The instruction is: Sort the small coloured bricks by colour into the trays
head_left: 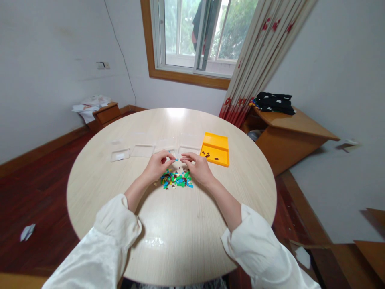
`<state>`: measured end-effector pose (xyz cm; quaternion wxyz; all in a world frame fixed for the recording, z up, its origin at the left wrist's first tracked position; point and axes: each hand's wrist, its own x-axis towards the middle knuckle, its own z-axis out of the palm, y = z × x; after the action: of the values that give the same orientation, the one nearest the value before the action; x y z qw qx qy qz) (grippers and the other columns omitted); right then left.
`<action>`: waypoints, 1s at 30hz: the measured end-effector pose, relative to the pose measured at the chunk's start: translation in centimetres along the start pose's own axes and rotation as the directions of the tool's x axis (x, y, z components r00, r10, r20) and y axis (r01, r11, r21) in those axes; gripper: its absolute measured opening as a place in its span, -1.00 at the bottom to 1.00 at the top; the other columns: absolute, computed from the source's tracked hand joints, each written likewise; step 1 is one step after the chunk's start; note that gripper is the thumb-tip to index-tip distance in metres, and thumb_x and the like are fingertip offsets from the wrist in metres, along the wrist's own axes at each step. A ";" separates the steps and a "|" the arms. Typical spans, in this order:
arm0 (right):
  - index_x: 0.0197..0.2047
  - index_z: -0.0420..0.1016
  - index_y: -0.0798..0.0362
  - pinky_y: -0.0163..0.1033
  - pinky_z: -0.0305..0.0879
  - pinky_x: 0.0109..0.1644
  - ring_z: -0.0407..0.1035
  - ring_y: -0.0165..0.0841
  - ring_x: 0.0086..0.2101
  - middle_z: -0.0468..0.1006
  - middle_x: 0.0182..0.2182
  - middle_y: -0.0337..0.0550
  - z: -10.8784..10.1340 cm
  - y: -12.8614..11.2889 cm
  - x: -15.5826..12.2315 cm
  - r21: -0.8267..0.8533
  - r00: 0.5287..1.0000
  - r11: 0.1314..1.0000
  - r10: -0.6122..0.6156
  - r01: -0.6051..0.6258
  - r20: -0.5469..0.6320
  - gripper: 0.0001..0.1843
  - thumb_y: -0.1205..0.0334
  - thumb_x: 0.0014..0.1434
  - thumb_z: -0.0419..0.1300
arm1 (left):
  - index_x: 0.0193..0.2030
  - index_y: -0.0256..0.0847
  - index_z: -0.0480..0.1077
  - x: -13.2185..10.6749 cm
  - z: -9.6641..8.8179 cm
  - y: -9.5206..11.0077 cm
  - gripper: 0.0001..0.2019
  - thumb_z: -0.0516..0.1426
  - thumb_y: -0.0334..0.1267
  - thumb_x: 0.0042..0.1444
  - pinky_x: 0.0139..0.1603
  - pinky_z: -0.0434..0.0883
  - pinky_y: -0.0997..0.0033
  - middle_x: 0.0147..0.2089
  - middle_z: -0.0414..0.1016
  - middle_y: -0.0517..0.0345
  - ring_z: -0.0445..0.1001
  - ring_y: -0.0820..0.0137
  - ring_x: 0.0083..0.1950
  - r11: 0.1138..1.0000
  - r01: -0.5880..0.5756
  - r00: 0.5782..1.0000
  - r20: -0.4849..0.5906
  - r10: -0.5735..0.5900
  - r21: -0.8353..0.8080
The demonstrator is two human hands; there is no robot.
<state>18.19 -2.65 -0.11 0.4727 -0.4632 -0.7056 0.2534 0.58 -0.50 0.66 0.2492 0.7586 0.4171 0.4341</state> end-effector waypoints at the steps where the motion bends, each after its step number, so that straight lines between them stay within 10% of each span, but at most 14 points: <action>1: -0.18 0.50 0.07 -0.20 0.41 -0.12 0.51 -0.35 -0.27 0.62 -0.29 -0.11 0.0 0.1 0.1 -0.019 1.000 1.000 -0.003 0.003 -0.008 -0.76 0.41 0.10 0.10 | -0.47 -0.22 0.44 0.0 0.0 -0.1 -0.92 0.14 -0.30 -0.04 -0.47 0.18 0.48 -0.51 0.37 0.22 0.18 0.52 -0.52 1.000 0.007 1.000 -0.019 -0.007 0.006; 10: -0.34 0.54 0.11 -0.17 0.32 -0.06 0.44 -0.33 -0.23 0.58 -0.31 -0.09 -0.2 0.7 0.2 -0.253 0.997 0.967 0.040 -0.023 0.063 -0.77 0.52 0.07 0.08 | -0.51 -0.24 0.42 0.4 -0.9 -1.5 -0.93 0.15 -0.34 -0.05 -0.37 0.24 0.43 -0.49 0.41 0.20 0.27 0.46 -0.46 0.971 0.197 0.957 -0.243 -0.159 0.138; 30: -0.22 0.57 0.08 -0.20 0.23 -0.08 0.39 -0.33 -0.23 0.54 -0.28 -0.08 0.2 0.8 -0.2 -0.396 0.957 0.913 0.026 0.095 0.289 -0.80 0.41 0.14 0.14 | -0.52 -0.23 0.46 0.5 -1.2 -3.3 -0.91 0.14 -0.38 -0.08 -0.18 0.33 0.33 -0.41 0.52 0.10 0.43 0.33 -0.32 0.927 0.292 0.930 -0.296 -0.218 0.234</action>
<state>18.38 -2.46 -0.96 0.2630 -0.4966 -0.8120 0.1576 -1.64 1.71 -0.95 0.1386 0.6595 0.5986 0.4330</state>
